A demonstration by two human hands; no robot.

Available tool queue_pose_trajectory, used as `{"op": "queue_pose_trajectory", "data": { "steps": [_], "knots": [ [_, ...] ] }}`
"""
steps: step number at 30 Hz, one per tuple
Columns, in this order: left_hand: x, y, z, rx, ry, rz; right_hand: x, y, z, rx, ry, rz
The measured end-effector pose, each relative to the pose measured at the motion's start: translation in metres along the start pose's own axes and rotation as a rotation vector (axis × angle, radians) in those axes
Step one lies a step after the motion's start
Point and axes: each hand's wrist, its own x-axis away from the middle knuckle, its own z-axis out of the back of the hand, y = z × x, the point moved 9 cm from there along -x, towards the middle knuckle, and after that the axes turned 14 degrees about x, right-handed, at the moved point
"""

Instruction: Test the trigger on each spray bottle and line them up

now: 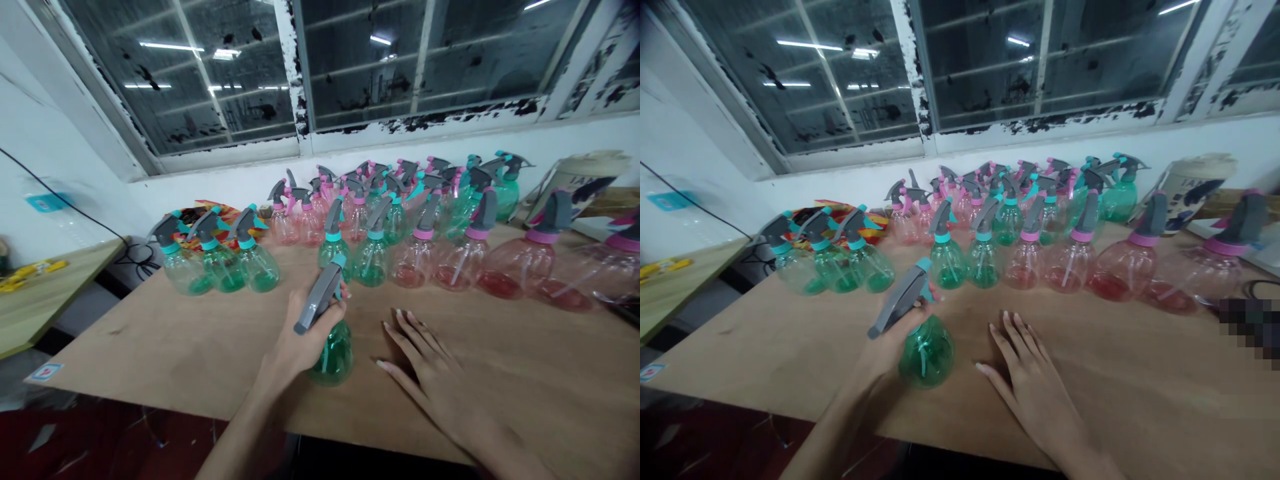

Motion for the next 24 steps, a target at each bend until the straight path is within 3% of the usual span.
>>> {"op": "queue_pose_trajectory", "data": {
  "steps": [6,24],
  "knots": [
    [0.0012,-0.0071,0.0034,-0.036,0.015,0.011,0.0,0.0001,-0.0006,-0.002,0.001,-0.003],
    [0.0028,0.0007,0.0016,0.007,0.054,0.007,-0.0003,0.0002,-0.0024,-0.009,0.001,-0.005]
  ]
}}
